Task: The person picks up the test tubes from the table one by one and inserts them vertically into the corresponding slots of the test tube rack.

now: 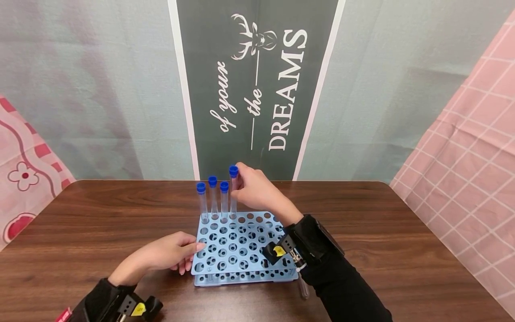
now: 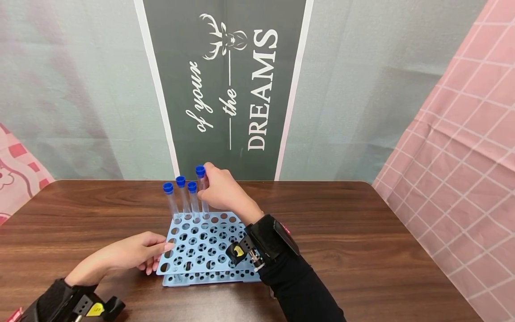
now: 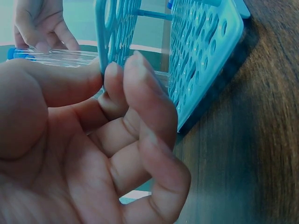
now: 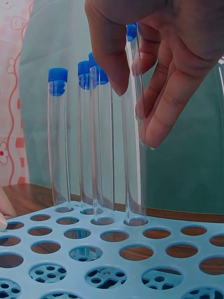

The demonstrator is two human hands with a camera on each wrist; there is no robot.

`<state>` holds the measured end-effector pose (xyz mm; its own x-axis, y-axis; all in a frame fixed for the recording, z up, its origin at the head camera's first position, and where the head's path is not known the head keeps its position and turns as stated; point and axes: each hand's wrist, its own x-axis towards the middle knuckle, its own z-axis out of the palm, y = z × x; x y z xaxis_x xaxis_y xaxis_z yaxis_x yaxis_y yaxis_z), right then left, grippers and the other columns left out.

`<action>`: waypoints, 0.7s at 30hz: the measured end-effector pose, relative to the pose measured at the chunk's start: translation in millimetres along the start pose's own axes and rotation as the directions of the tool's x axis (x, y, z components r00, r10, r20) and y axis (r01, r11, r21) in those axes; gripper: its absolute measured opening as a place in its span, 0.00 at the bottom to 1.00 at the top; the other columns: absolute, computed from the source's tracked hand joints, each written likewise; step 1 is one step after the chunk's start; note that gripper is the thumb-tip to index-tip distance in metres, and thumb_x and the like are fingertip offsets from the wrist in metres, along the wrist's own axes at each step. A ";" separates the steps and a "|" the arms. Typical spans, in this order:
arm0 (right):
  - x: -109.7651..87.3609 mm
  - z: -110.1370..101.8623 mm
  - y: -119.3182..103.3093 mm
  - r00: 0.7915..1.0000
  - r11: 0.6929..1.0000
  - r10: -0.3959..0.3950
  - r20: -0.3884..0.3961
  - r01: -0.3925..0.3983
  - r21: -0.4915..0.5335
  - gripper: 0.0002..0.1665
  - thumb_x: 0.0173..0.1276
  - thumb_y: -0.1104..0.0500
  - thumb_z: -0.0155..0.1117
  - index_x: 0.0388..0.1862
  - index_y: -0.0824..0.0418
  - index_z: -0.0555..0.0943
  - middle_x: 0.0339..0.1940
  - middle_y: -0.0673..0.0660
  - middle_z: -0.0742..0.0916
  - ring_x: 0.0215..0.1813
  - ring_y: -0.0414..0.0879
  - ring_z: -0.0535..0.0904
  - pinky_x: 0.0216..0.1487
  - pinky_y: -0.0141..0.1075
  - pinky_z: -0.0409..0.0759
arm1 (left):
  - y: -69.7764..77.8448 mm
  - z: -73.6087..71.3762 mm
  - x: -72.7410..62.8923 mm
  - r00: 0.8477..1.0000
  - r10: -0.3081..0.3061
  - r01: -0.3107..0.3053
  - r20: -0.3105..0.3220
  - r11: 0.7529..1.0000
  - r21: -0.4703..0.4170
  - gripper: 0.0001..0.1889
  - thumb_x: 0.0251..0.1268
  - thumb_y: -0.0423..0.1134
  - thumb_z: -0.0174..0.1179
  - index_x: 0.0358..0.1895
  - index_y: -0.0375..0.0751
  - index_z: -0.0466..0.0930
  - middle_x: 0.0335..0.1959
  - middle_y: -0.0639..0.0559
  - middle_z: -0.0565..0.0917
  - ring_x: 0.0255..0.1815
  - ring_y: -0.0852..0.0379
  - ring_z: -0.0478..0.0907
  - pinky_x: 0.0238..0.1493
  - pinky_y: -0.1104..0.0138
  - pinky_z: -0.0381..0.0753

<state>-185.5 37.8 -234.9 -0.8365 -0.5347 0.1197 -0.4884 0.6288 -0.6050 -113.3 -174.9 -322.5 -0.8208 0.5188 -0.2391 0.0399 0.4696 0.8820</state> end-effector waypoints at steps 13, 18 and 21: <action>-2.1 5.3 4.1 1.000 1.000 0.020 0.025 -0.020 0.006 0.11 0.60 0.68 0.60 0.39 0.63 0.69 0.26 0.55 0.76 0.30 0.47 0.74 0.32 0.32 0.75 | -0.1 1.5 -0.4 1.000 -0.002 0.002 0.000 1.000 0.006 0.19 0.70 0.44 0.48 0.22 0.37 0.70 0.15 0.53 0.72 0.13 0.62 0.68 0.14 0.75 0.62; -2.2 7.5 6.0 1.000 1.000 0.013 0.026 -0.013 0.004 0.12 0.59 0.68 0.60 0.39 0.64 0.68 0.27 0.55 0.76 0.30 0.47 0.73 0.32 0.32 0.75 | 0.1 2.2 -0.7 1.000 -0.001 0.001 -0.007 1.000 0.016 0.19 0.70 0.44 0.48 0.22 0.37 0.70 0.15 0.53 0.72 0.13 0.62 0.68 0.14 0.75 0.62; -2.1 9.0 7.1 1.000 1.000 0.012 0.027 -0.012 0.007 0.12 0.59 0.68 0.60 0.38 0.63 0.68 0.27 0.55 0.76 0.30 0.47 0.74 0.31 0.32 0.74 | 0.3 2.5 -0.9 1.000 -0.001 0.001 -0.011 1.000 0.020 0.19 0.70 0.44 0.48 0.22 0.37 0.70 0.14 0.53 0.73 0.13 0.62 0.68 0.14 0.75 0.62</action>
<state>-185.0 38.3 -246.5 -0.8354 -0.5420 0.0913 -0.4765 0.6314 -0.6118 -111.1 -173.5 -323.0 -0.8268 0.5108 -0.2355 0.0502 0.4840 0.8736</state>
